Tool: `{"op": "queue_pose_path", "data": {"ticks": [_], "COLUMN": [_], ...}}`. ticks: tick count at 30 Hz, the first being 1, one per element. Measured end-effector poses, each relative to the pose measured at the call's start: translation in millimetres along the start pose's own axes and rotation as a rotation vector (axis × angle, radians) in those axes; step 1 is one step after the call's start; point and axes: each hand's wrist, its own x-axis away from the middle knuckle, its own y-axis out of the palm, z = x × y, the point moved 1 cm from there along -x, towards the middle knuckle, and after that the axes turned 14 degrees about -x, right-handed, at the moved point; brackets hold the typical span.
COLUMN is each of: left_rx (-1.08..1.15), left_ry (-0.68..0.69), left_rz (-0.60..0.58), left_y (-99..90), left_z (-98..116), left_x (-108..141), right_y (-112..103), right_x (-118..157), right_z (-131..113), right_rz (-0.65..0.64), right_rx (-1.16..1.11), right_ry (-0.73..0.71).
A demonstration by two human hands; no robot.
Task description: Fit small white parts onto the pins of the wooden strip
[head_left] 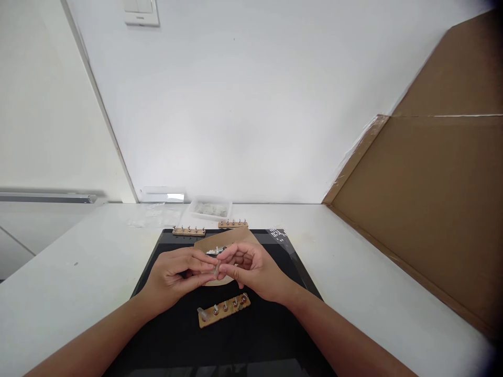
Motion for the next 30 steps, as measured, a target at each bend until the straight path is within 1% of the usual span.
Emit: {"op": "queue_pose_path", "data": {"ticks": [5,11,13,16,19,22,26,30], "left_rx": [-0.139,-0.141,-0.141,-0.154,-0.176,-0.224,-0.261,-0.302], "left_ry": [0.087,0.13,0.133,0.108,0.095,0.12,0.175,0.189], "left_rz": [0.018,0.032,0.029,0.029,0.043,0.062,0.002,-0.026], "left_y": [-0.7,-0.6,0.1,0.9,1.2,0.6,-0.6,-1.6], "left_z": [2,6,8,10,10,9,8,9], "left_x": [-3,-6,-6,-7,-6,-5,-3,-1], "right_y": [2,0,-1,-1,0,1,1,0], "right_x": [0,0,0,-1,0,1,3,2], "right_z": [-2,-3,-3,-3,-3,-6,-9,-7], "right_rz": [-0.017,-0.064,-0.082,-0.075,-0.068,-0.063,-0.078,-0.125], "right_rx": [0.066,0.017,-0.007,-0.011,0.008,0.038,0.063,0.011], "right_ry": [0.033,0.094,0.111,0.117,0.097,0.074,0.08,0.101]}}
